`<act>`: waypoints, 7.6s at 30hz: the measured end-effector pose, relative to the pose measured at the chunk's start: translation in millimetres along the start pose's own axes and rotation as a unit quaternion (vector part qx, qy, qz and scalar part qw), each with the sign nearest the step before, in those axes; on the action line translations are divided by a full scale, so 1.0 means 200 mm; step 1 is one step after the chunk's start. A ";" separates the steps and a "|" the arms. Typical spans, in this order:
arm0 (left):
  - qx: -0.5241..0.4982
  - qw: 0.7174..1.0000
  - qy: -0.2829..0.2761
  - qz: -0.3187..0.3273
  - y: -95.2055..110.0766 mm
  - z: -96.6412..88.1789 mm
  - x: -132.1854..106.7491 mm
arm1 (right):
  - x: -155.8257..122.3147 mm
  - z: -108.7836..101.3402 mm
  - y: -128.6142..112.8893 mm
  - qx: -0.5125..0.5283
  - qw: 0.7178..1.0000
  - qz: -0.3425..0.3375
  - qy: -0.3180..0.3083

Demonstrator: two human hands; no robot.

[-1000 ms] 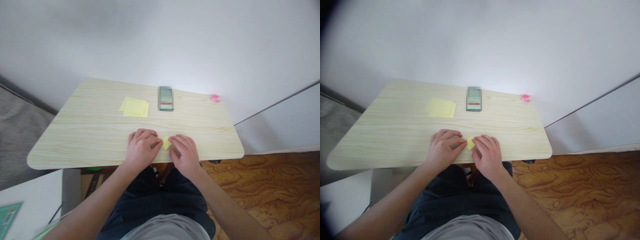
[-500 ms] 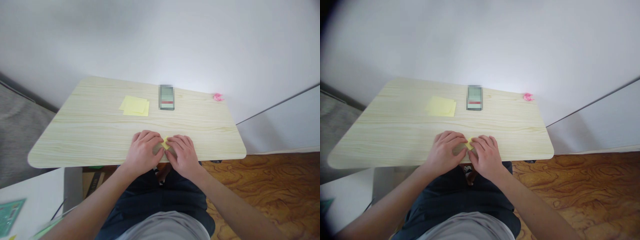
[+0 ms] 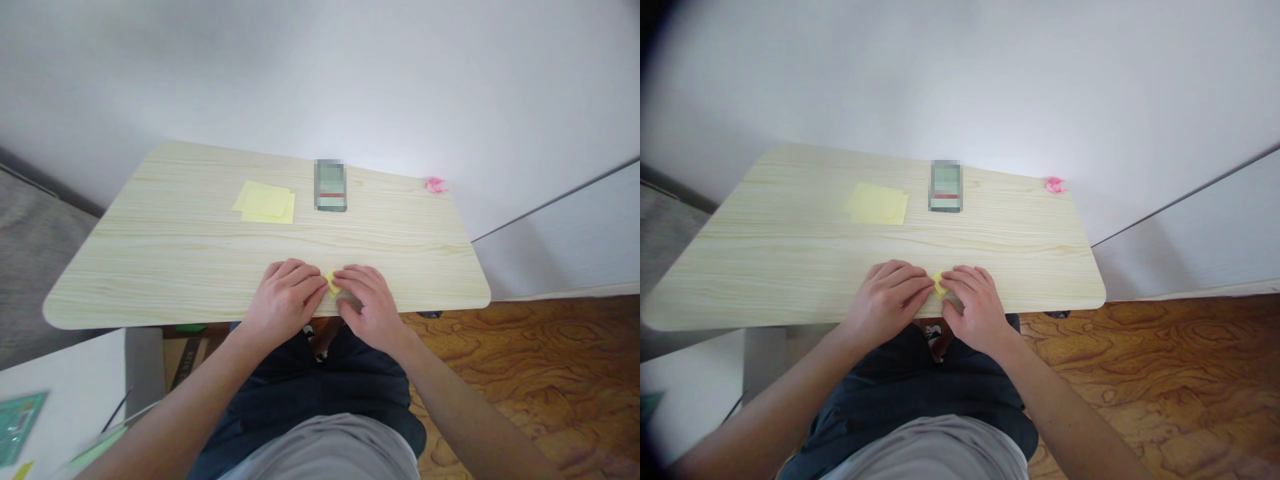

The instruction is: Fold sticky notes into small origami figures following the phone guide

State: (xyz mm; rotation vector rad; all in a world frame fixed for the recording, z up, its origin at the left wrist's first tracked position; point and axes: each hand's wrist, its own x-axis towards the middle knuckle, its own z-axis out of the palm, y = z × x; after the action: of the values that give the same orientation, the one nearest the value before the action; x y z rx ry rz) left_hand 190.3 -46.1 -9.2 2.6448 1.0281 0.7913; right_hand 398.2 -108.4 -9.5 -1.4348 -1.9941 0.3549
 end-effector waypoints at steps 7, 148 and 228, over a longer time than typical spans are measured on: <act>0.003 1.000 -0.003 -0.013 0.04 0.01 0.01 | 0.00 0.02 0.00 0.005 0.999 0.012 0.042; -0.242 0.959 0.003 -0.145 -0.01 0.01 0.15 | 0.13 -0.02 0.07 0.227 0.963 0.140 0.044; -0.486 0.856 0.040 -0.172 -0.05 0.06 0.22 | 0.26 0.06 0.10 0.414 0.891 0.139 0.121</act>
State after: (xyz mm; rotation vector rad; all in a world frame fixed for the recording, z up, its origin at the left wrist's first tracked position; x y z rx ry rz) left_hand 218.2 -8.6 -5.3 1.5311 0.7708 0.9865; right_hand 395.4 -52.5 -11.8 -1.1090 -1.1790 0.9640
